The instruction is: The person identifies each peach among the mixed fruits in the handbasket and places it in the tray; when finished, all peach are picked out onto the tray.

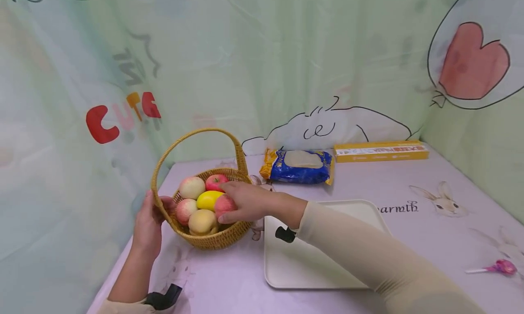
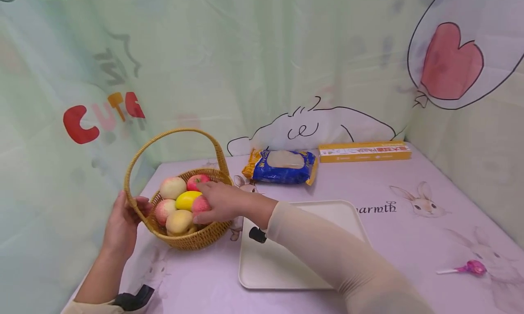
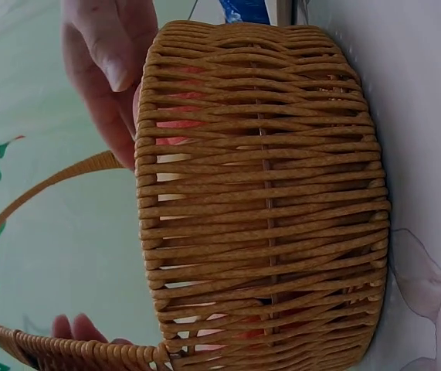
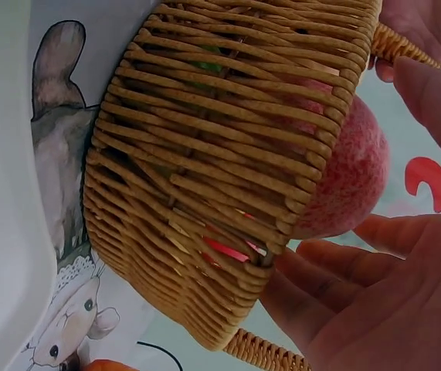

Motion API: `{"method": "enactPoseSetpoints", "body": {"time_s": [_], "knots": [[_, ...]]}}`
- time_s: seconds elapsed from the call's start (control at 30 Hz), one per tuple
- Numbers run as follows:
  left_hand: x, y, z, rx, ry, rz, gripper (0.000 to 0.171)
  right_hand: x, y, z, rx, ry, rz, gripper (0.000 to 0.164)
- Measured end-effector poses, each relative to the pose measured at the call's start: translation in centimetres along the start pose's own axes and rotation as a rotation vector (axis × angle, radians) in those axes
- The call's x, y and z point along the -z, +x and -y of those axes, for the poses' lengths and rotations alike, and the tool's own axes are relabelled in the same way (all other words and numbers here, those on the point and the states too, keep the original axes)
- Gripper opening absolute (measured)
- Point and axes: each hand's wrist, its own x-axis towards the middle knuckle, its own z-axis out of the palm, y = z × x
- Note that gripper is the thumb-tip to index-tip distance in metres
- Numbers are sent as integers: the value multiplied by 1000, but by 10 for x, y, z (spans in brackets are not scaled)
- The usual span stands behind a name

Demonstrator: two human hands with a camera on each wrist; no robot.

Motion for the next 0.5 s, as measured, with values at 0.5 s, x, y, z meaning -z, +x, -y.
{"method": "enactPoseSetpoints", "body": {"time_s": [0.5], "knots": [[7, 4, 3, -10, -21, 58, 52, -15, 18, 0, -10, -24, 14, 82]]}}
